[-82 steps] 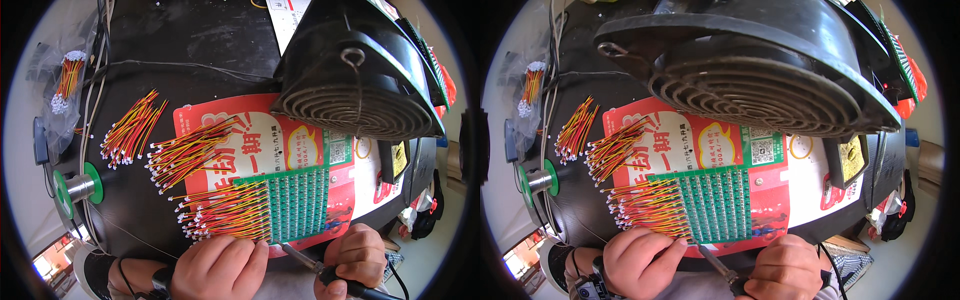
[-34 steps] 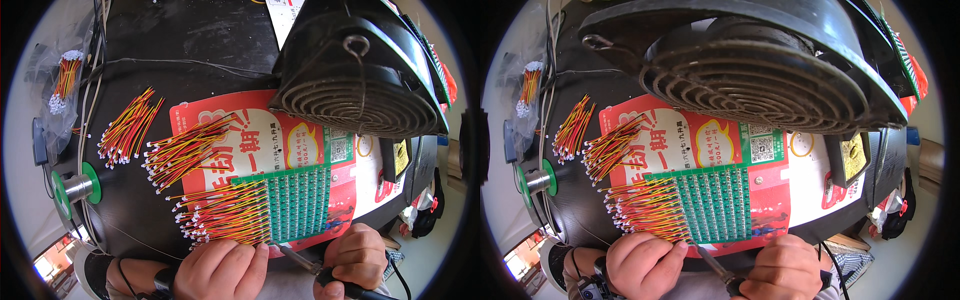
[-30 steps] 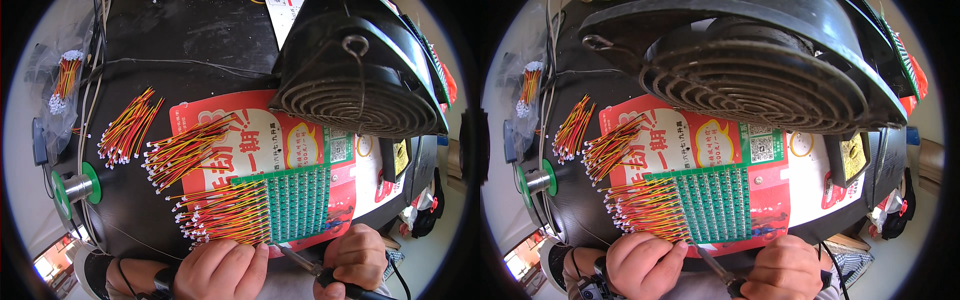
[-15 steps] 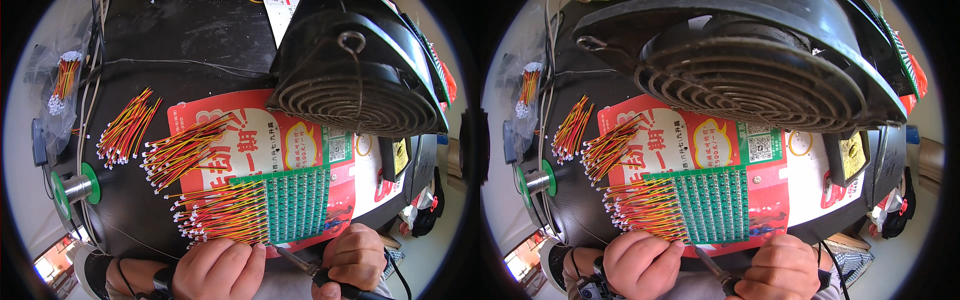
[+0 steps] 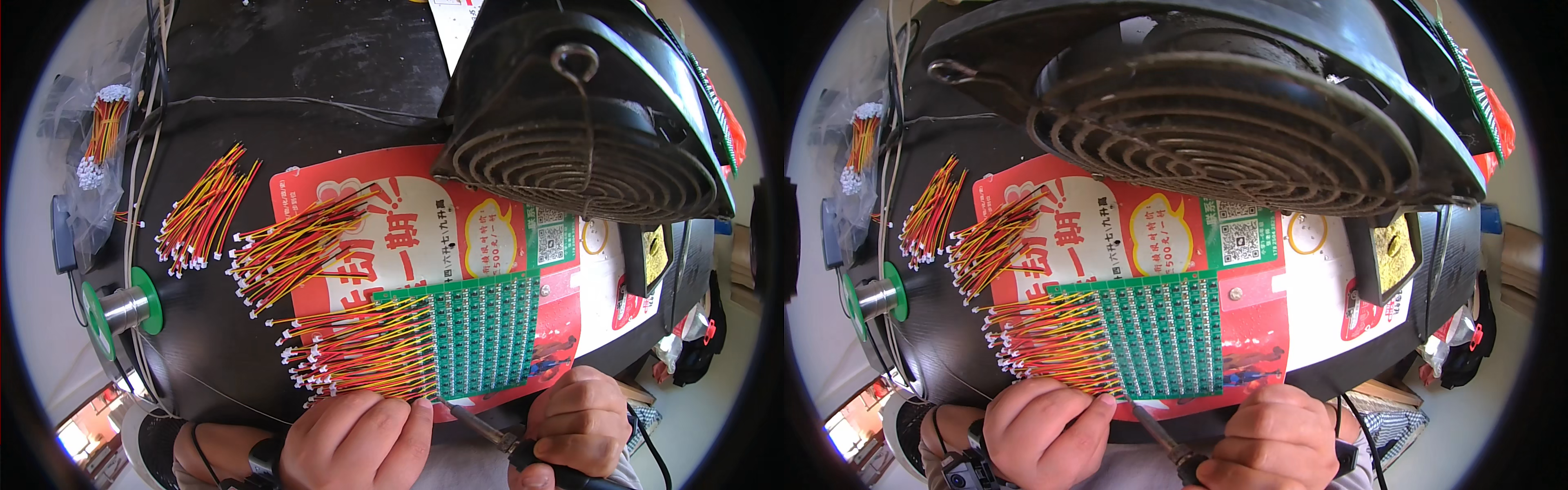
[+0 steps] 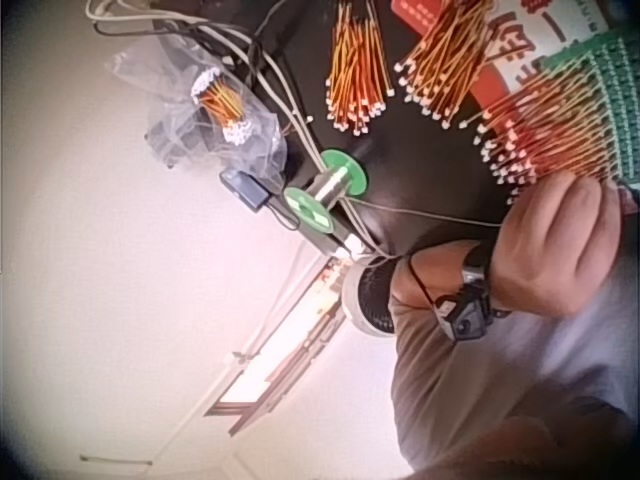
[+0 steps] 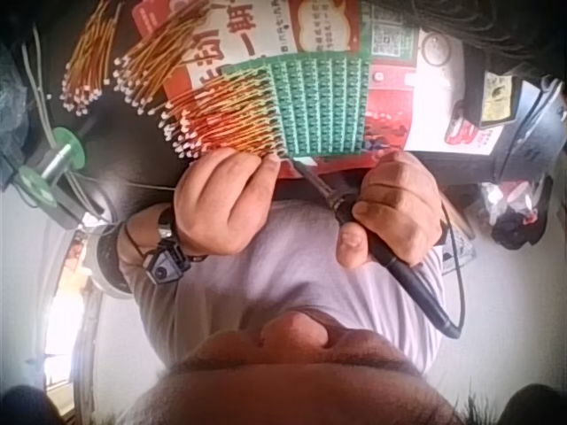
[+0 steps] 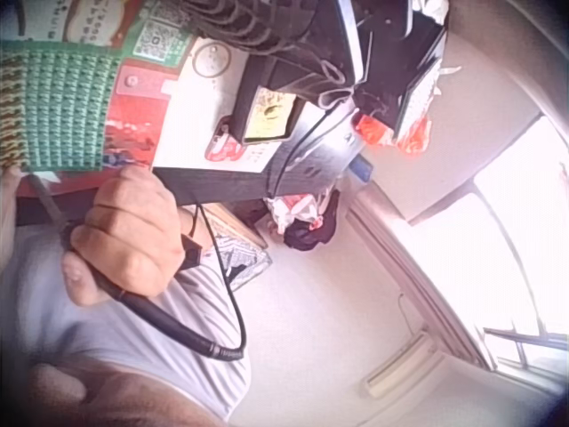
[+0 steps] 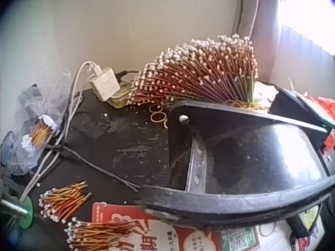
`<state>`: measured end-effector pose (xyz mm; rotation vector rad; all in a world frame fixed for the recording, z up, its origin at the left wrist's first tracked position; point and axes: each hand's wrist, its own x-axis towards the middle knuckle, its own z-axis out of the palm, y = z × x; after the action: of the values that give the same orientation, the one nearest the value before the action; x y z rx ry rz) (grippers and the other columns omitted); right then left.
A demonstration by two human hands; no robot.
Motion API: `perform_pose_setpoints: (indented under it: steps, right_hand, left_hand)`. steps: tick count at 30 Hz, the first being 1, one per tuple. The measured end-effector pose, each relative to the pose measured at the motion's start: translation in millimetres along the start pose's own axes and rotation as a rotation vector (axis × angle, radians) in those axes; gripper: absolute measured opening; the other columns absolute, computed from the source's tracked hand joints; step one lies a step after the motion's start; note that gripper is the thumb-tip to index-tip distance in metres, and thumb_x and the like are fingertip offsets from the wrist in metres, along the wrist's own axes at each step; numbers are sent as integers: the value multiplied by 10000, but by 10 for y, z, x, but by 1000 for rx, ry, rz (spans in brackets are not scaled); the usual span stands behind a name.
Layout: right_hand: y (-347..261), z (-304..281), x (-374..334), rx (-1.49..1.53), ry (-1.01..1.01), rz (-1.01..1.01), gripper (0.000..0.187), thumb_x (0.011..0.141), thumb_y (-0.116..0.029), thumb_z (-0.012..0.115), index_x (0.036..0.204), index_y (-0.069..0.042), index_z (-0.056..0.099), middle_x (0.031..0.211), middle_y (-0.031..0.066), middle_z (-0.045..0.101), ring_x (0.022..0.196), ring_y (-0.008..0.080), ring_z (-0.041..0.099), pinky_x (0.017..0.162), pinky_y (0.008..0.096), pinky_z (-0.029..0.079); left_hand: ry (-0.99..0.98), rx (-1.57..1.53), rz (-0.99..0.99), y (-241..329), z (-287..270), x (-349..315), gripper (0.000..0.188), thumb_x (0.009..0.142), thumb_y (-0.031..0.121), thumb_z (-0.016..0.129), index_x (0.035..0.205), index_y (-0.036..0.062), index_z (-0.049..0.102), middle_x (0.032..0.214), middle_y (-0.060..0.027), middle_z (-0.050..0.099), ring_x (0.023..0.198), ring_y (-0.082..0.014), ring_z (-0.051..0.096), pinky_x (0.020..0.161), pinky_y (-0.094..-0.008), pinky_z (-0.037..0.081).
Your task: Soldering electrical wires onto a printed circuit board.
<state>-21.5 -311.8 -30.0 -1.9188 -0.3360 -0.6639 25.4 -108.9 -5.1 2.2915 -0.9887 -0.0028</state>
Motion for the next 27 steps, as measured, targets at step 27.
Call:
perform_pose_setpoints:
  steps: [27]
  right_hand:
    - [-38, -139, 204, 145, -187, 4, 170, 780, -75, 675, 780, 31, 542, 616, 77, 491, 530, 200, 492, 447, 320, 403]
  left_hand:
    - [-16, 16, 17, -1, 2, -16, 145, 795, -12, 660, 910, -100, 675, 798, -155, 603, 721, -278, 614, 652, -331, 550]
